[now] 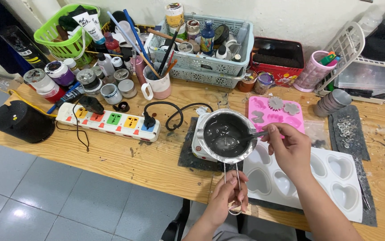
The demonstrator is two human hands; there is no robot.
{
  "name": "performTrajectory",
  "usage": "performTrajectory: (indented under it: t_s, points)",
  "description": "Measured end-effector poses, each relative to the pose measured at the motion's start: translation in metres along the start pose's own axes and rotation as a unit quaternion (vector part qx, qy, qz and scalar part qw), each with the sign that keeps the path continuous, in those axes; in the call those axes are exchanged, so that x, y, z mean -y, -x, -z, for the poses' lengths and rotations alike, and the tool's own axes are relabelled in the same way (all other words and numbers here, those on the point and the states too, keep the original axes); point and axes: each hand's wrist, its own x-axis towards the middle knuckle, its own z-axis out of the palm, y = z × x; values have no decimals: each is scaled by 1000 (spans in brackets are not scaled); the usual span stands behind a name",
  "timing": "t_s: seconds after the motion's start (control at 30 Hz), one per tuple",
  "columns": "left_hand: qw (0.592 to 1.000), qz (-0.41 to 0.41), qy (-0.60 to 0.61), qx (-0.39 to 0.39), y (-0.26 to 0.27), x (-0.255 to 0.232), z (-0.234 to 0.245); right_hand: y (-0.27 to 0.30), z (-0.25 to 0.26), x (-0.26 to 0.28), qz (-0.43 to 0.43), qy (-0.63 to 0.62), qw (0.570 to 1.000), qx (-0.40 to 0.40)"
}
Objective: The person is preparing candle molds by adding small decorations using tweezers.
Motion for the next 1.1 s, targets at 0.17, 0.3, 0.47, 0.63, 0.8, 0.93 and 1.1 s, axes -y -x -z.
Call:
performTrajectory:
  t_s: [0.17, 0.3, 0.47, 0.63, 0.8, 0.93, 1.1]
  points:
    - [1000, 9, 1, -8, -1, 1, 0, -4, -3, 8, 8, 22, 1000, 4]
    - [1000, 10, -1, -11, 0, 0, 0, -8, -4, 3, -32, 10, 998, 49]
    - [1000, 10, 9, -20, 0, 2, 0, -12, -6, -1, -22, -9, 999, 39]
    - [1000, 16, 1, -27, 1, 0, -3, -15, -3, -13, -26, -34, 998, 40]
    - [999, 20, 6, -26, 3, -5, -8, -18, -4, -17, -14, -58, 998, 35]
    - [998, 32, -28, -35, 3, -18, -4, -22, -5, -12, -12, -38, 999, 35]
    - [990, 97, -93, -40, 7, -49, 13, -27, -8, -8, 0, -25, 999, 43]
